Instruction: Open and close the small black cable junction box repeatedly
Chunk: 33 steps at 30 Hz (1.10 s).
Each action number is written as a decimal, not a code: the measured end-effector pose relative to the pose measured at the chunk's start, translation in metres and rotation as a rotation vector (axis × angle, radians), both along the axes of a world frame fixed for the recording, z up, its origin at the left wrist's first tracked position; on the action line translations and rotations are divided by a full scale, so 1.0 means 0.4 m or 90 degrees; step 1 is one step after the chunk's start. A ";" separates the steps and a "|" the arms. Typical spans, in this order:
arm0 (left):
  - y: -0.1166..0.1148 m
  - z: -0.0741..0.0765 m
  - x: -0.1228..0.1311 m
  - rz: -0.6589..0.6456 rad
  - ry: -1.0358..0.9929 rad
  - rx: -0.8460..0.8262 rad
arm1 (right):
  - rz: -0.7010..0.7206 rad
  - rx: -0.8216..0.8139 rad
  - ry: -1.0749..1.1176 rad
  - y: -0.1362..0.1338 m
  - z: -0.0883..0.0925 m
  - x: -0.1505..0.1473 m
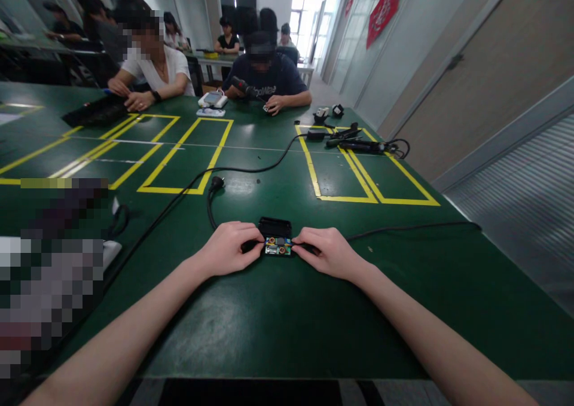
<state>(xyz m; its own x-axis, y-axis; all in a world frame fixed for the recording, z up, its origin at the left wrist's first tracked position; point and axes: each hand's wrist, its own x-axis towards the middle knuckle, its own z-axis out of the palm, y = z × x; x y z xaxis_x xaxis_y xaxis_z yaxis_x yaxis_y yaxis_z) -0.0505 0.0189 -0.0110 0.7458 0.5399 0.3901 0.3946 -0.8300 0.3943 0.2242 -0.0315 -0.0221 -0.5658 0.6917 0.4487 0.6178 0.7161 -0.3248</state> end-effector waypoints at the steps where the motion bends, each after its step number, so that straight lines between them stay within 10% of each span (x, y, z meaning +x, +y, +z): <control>1: 0.000 -0.001 0.000 0.000 -0.013 0.000 | 0.001 0.000 0.001 0.000 -0.001 -0.001; 26: -0.007 -0.012 0.012 0.007 -0.046 -0.107 | 0.014 0.016 -0.179 -0.003 0.018 -0.001; 33: 0.003 -0.007 0.016 0.028 0.030 0.095 | -0.007 0.067 -0.159 -0.003 0.016 -0.015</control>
